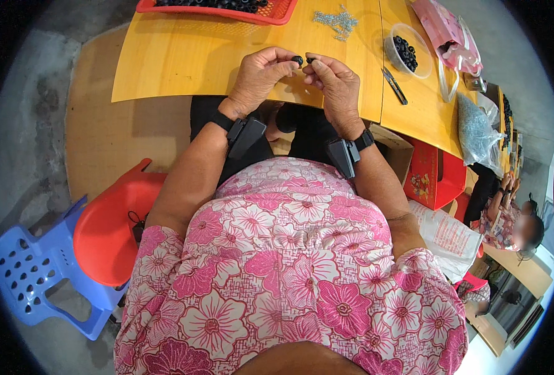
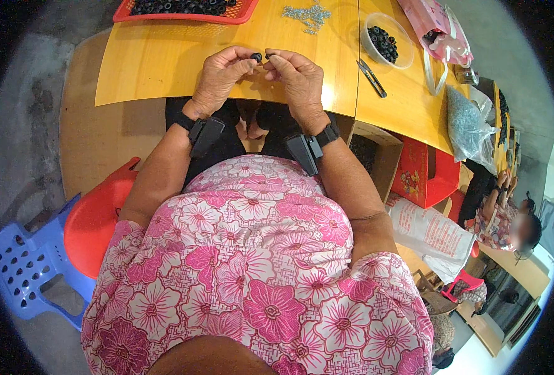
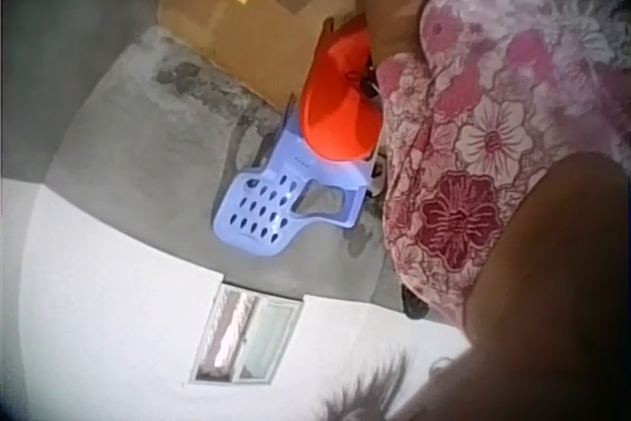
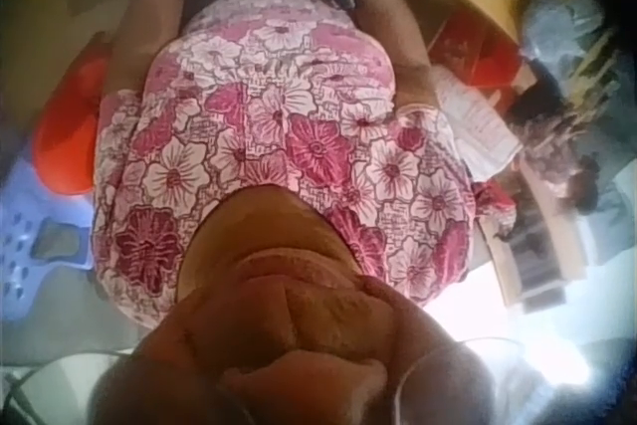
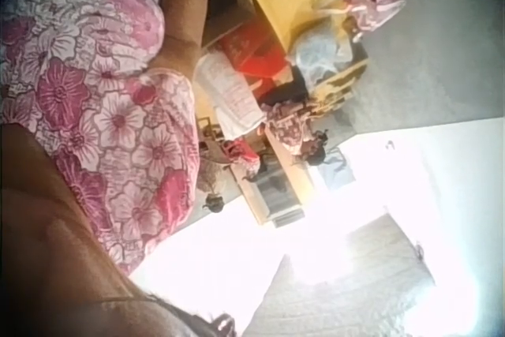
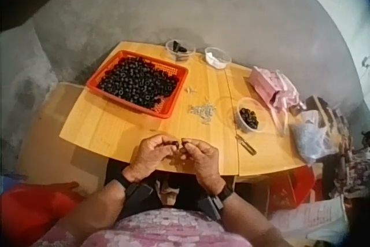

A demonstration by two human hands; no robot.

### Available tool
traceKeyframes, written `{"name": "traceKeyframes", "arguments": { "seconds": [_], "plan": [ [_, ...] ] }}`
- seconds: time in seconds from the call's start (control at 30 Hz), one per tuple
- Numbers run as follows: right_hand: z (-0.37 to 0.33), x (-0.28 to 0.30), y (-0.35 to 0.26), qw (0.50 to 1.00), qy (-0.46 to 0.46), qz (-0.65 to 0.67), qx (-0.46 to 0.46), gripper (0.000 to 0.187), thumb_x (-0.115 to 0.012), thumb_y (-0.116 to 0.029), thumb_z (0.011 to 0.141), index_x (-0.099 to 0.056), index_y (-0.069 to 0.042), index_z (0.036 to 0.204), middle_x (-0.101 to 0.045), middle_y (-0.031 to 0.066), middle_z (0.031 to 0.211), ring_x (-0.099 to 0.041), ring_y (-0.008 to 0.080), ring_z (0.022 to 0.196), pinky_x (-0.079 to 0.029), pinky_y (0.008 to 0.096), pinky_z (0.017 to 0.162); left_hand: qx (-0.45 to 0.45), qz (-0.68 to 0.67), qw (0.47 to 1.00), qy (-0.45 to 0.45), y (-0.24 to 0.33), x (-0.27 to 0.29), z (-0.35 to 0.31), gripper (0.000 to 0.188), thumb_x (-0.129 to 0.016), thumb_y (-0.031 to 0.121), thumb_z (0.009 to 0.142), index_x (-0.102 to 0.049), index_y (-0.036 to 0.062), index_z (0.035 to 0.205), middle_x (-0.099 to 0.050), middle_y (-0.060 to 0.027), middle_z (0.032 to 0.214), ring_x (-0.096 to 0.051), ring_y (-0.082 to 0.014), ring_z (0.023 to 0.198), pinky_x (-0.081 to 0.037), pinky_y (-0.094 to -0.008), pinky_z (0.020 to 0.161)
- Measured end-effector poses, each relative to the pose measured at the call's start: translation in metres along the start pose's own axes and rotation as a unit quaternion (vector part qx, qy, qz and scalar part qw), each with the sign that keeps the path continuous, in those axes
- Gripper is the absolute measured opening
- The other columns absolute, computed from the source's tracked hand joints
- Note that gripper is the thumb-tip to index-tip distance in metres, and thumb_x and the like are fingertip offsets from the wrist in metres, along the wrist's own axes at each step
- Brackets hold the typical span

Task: The person picks up black plastic pieces and small metal inserts from the table and tray, then presses the metal inserts into the black plastic pieces by hand.

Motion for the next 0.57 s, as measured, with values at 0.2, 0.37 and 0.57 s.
{"name": "traceKeyframes", "arguments": {
  "seconds": [0.2, 0.37, 0.57],
  "plan": [
    [-0.001, -0.005, 0.001, 1.000, -0.002, 0.024, -0.008, 0.019, -0.059, -0.010, 0.089, -0.065, 0.002, 0.102, -0.066, 0.0081, 0.081, -0.061, 0.0115, 0.068, -0.050, 0.0219, 0.064, 0.024, -0.020, 0.999, -0.010, -0.004, 0.002, 0.000, 0.023, -0.063, 0.017, 0.087, -0.062, 0.0000, 0.103, -0.064, -0.0035, 0.089, -0.060, -0.0082, 0.080, -0.050, -0.0210, 0.073],
    [-0.002, -0.003, 0.001, 1.000, 0.006, 0.004, -0.001, 0.019, -0.059, -0.010, 0.089, -0.065, 0.002, 0.102, -0.066, 0.0076, 0.081, -0.061, 0.0111, 0.066, -0.050, 0.0216, 0.064, 0.034, -0.173, 0.984, -0.004, -0.017, 0.006, 0.002, 0.025, -0.063, 0.016, 0.087, -0.060, -0.0005, 0.106, -0.064, -0.0034, 0.089, -0.060, -0.0079, 0.080, -0.051, -0.0213, 0.072],
    [-0.003, -0.005, -0.007, 0.999, 0.006, -0.029, 0.028, 0.020, -0.060, -0.009, 0.088, -0.065, 0.001, 0.104, -0.067, 0.0085, 0.082, -0.062, 0.0115, 0.067, -0.051, 0.0214, 0.065, 0.037, -0.037, 0.998, -0.028, -0.007, 0.003, -0.003, 0.023, -0.059, 0.013, 0.090, -0.058, 0.0040, 0.111, -0.061, -0.0050, 0.090, -0.061, -0.0131, 0.084, -0.051, -0.0247, 0.082]
  ]
}}
Point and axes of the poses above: each hand's wrist, its own z-axis towards the middle knuckle, its own x-axis out of the back of the hand, y = z × x, the point moved 9 cm from there along z, towards the middle knuckle
